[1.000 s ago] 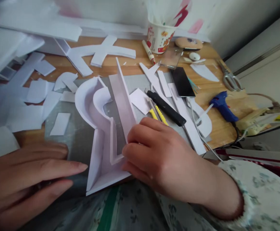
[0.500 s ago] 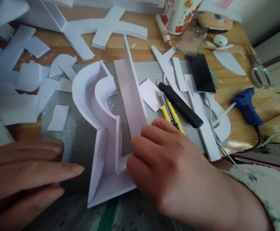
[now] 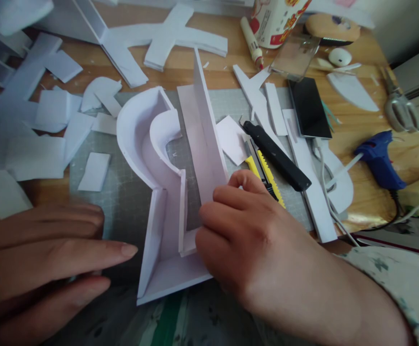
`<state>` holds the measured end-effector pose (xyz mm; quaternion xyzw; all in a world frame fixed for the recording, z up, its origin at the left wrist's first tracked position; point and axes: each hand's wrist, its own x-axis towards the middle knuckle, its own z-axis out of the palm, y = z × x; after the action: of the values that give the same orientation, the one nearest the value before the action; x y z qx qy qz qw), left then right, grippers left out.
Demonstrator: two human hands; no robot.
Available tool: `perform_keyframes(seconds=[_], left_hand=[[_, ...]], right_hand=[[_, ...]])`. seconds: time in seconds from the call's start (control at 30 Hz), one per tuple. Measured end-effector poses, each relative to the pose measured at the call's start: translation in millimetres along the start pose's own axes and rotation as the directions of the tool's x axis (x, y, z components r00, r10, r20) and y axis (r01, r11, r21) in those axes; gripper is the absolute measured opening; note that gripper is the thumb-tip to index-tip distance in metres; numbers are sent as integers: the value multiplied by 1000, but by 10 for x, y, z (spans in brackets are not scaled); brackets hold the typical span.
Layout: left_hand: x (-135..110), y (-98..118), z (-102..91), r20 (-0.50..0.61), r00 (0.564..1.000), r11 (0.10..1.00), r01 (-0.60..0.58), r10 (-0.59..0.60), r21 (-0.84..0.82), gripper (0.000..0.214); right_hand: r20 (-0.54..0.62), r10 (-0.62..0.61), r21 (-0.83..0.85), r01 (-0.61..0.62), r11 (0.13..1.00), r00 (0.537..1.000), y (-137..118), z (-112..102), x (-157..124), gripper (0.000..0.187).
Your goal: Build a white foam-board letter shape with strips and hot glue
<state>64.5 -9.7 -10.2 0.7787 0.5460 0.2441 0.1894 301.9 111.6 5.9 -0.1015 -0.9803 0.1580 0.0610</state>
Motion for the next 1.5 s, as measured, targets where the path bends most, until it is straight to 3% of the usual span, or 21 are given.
perform_keyframes(seconds=[0.33, 0.6, 0.73, 0.9, 1.03, 1.17, 1.4, 1.5], left_hand=[[45, 19, -4, 99, 992, 992, -92, 84, 84, 17], [33, -52, 47, 1, 980, 980, -200, 200, 13, 16], [28, -35, 47, 18, 990, 990, -138, 138, 12, 15], [32, -7, 50, 11, 989, 989, -149, 149, 18, 15], [18, 13, 39, 14, 994, 994, -108, 108, 20, 15], [-3, 12, 23, 28, 994, 995, -102, 101, 15, 17], [-63, -44, 54, 118, 985, 992, -119, 123, -44, 27], [-70, -45, 78, 168, 977, 987, -111, 130, -117, 31]], right_hand=[[-13, 16, 1, -16, 1000, 1000, -4, 22, 26, 29], [-1, 26, -30, -26, 999, 1000, -13, 12, 38, 34], [0, 32, -40, -32, 999, 999, -19, 14, 40, 33], [17, 36, -49, -35, 998, 999, -24, -39, 24, 31], [18, 37, 54, -38, 998, 999, 12, -183, -63, 20], [-55, 73, 142, -65, 988, 996, 84, -265, -196, 7], [-125, 155, 218, -125, 968, 980, 89, -131, -280, 4], [-131, 122, 162, -100, 982, 984, 50, -83, -215, 9]])
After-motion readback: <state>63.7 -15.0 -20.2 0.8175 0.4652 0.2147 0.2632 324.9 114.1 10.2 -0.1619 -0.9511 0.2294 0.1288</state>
